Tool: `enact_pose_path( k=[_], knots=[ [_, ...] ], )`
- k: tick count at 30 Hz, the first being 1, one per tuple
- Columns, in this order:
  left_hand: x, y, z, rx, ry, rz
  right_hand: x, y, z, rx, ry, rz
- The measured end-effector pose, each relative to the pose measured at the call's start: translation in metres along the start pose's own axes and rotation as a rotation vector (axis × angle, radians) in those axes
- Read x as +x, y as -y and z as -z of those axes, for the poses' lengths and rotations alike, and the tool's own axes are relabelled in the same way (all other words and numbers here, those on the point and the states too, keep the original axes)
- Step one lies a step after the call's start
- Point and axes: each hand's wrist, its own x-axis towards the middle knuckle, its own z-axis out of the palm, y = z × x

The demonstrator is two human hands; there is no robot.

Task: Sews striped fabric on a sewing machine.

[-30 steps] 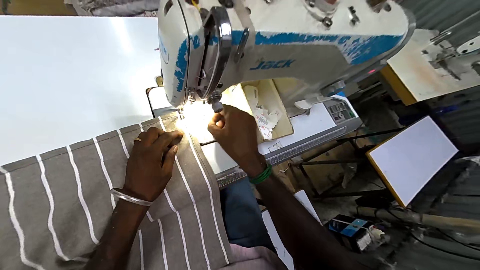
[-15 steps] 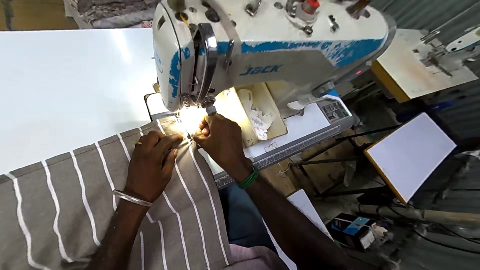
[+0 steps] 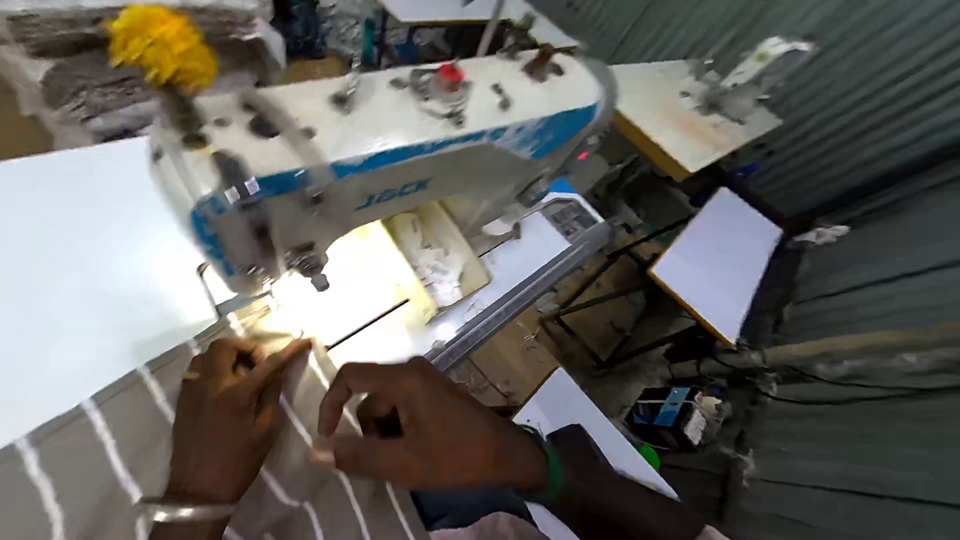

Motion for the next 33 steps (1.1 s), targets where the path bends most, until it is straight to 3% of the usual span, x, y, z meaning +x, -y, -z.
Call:
enact_pose_path(
  k=[2,5,8,12,19,25,29,33],
  knots=[
    [-0.003,0.014,-0.007,-0.017,0.025,-0.042,-0.015,-0.009,0.026,-0.377,-0.219,0.135],
    [-0.004,0.026,-0.007,-0.068,0.07,-0.101,0.0,-0.024,0.094,-0.753,-0.528,0.076],
    [-0.003,0.023,-0.002,-0.067,0.094,-0.103,0.034,-0.041,0.138,-0.876,-0.5,0.032],
    [-0.003,0.02,0.001,-0.045,0.098,-0.09,0.077,-0.06,0.144,-0.949,-0.343,0.073],
    [-0.005,0.022,0.002,-0.05,0.093,-0.092,0.079,-0.065,0.146,-0.946,-0.27,0.16],
    [-0.004,0.021,0.004,-0.041,0.109,-0.086,0.066,-0.069,0.153,-1.021,-0.012,0.246],
    [-0.005,0.023,0.001,-0.031,0.085,-0.092,0.065,-0.074,0.155,-0.904,-0.188,0.271],
    [-0.003,0.011,0.003,-0.077,0.004,-0.057,0.036,-0.062,0.155,-0.308,-0.398,0.186]
  ],
)
